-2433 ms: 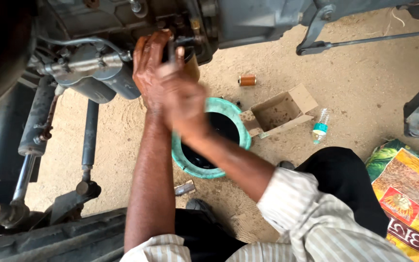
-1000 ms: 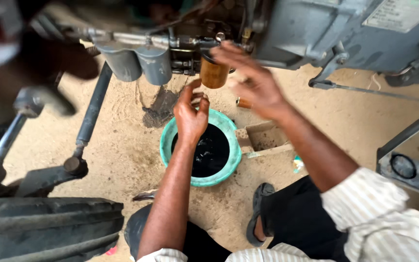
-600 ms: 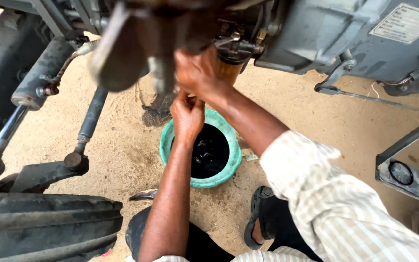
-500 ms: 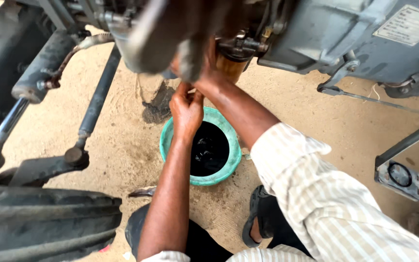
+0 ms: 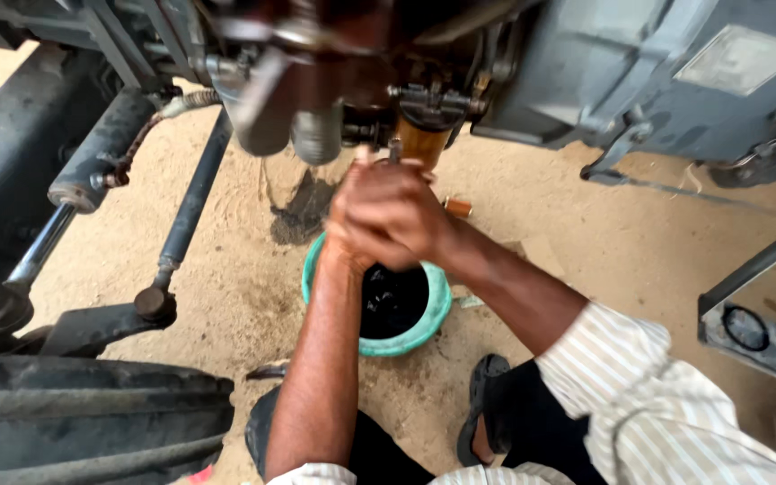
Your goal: The person sits on the ground beneath a tractor and uses a spanner to loosen the fuel filter assembly, draining fuel into a green basin. They then handle the filter bowl and an O-ring, wipe parts with a cloth, and reposition the filter while working by hand.
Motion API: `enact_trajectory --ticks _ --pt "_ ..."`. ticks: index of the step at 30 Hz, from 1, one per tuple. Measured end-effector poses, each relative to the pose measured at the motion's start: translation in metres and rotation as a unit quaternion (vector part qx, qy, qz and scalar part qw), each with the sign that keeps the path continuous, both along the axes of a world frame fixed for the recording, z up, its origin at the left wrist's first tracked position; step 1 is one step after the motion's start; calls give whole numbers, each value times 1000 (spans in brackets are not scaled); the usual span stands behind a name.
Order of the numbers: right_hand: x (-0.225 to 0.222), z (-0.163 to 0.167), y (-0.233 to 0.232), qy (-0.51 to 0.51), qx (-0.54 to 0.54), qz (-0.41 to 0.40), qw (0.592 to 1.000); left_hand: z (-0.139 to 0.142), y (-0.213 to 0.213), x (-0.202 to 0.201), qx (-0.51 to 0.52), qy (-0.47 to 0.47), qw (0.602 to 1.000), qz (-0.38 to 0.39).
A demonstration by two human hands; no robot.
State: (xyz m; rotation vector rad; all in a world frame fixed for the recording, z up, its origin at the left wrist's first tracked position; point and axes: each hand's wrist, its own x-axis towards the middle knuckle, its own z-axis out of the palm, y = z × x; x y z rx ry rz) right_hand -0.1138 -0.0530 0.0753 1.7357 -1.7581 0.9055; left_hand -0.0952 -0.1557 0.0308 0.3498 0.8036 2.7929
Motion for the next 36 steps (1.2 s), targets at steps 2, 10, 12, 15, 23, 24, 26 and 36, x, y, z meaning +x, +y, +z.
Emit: enact_trajectory --ticks 2,10,12,15,23,24,26,36 --pt "19 -10 30 3 23 29 999 4 11 6 -56 -24 998 -6" --pt "34 -29 157 -73 -165 -188 965 29 77 9 -200 -42 965 164" --pt "23 -45 184 -228 -219 -219 923 43 96 -3 -142 -65 972 176" --pt "4 -79 215 -463 -286 -202 814 63 126 -31 -102 -58 970 215" --pt "-25 -125 266 -534 -242 -222 779 73 165 -83 -75 -155 940 296" --pt "-27 -126 268 -526 -225 -247 782 73 166 -86 -73 -159 937 303" --pt "-29 -129 271 -508 -190 -296 786 73 169 -91 -69 -180 930 314" --pt "-31 -136 268 -453 -176 -291 824 92 171 -80 -104 -220 917 317"
